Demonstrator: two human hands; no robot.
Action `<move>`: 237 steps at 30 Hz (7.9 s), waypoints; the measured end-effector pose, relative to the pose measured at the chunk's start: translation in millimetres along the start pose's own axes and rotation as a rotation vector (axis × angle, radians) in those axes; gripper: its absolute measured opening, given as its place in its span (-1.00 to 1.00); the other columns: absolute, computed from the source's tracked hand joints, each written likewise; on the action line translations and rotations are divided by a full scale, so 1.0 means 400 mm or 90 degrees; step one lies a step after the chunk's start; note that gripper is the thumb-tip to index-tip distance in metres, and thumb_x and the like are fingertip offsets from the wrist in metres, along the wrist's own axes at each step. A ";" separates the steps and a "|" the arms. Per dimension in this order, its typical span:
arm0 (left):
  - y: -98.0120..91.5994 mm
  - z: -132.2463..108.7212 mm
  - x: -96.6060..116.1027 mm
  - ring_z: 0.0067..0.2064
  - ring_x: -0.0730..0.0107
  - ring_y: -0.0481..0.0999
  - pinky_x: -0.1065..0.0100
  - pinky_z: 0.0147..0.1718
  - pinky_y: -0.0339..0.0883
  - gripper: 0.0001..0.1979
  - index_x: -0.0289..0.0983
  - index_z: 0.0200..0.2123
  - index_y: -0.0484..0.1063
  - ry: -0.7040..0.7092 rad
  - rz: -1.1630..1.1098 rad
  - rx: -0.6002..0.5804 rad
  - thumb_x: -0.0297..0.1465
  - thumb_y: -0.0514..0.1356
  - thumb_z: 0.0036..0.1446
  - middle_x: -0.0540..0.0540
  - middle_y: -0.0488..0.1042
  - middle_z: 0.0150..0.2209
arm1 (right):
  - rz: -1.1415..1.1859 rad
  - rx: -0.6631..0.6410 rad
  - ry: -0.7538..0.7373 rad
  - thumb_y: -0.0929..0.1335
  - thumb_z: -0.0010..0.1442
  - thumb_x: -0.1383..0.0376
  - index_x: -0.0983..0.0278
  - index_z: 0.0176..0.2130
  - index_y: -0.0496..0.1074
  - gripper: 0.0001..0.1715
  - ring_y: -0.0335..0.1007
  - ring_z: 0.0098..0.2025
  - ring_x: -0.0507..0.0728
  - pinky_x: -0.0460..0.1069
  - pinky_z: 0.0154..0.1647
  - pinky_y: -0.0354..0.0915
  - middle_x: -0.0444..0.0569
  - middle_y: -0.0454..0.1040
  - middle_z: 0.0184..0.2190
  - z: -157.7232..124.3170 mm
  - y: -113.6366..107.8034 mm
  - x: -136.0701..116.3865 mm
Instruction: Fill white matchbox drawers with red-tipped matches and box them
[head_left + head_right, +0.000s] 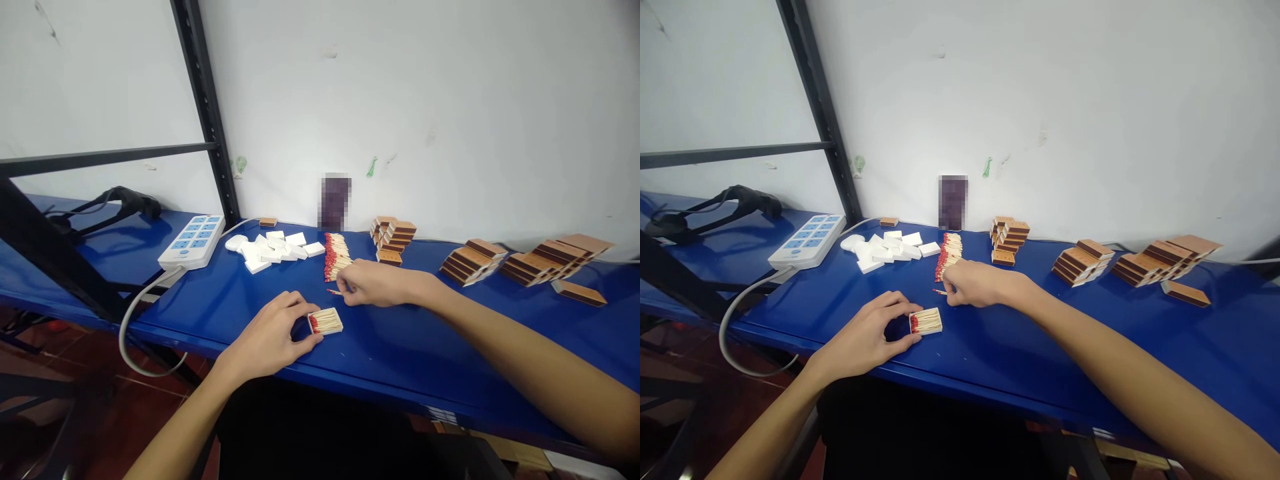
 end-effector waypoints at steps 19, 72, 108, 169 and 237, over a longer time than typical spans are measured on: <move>-0.003 0.000 0.004 -0.12 0.24 0.38 0.24 -0.10 0.30 -0.69 -0.20 0.01 0.41 0.003 0.005 -0.012 -0.29 0.20 0.21 -0.07 0.40 -0.16 | 0.067 -0.035 -0.104 0.30 0.14 0.32 0.26 -0.27 0.51 -0.81 0.24 -0.53 -0.01 -0.09 -0.52 0.09 -0.13 0.47 -0.51 -0.026 0.007 -0.082; -0.002 0.000 0.003 -0.12 0.25 0.39 0.24 -0.10 0.31 -0.67 -0.18 0.03 0.41 -0.006 0.000 -0.019 -0.26 0.20 0.20 -0.07 0.40 -0.14 | -0.073 0.076 -0.042 0.21 0.31 0.24 0.27 -0.20 0.41 -0.77 0.38 -0.31 0.11 -0.05 -0.38 0.13 0.03 0.52 -0.27 0.037 0.040 0.025; 0.000 0.001 0.000 -0.12 0.26 0.39 0.25 -0.12 0.30 -0.67 -0.16 0.02 0.41 -0.010 0.005 -0.018 -0.24 0.20 0.20 -0.04 0.40 -0.13 | 0.303 0.091 -0.047 0.26 0.22 0.20 0.30 -0.34 0.38 -0.77 0.00 -0.57 -0.03 -0.08 -0.56 -0.01 -0.22 0.18 -0.61 0.022 -0.004 0.022; 0.000 -0.001 0.001 -0.13 0.25 0.41 0.25 -0.12 0.31 -0.68 -0.17 0.01 0.42 0.002 0.008 -0.008 -0.26 0.20 0.20 -0.07 0.41 -0.14 | 0.039 -0.001 -0.077 0.33 0.06 0.29 0.24 -0.42 0.43 -0.92 0.22 -0.51 0.03 -0.06 -0.49 0.05 -0.13 0.40 -0.54 -0.022 -0.009 -0.035; 0.000 -0.001 0.001 -0.13 0.28 0.40 0.26 -0.11 0.31 -0.70 -0.17 -0.02 0.43 -0.003 0.008 -0.011 -0.26 0.22 0.19 -0.03 0.40 -0.15 | 0.111 -0.039 -0.132 0.31 0.18 0.30 0.27 -0.29 0.52 -0.82 0.24 -0.53 -0.02 -0.10 -0.50 0.09 -0.13 0.46 -0.51 -0.023 0.003 -0.072</move>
Point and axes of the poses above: each hand's wrist, its own z-axis towards the middle knuckle, its own y-axis out of the palm, x = y × z, the point moved 2 cm from there along z, towards the middle knuckle
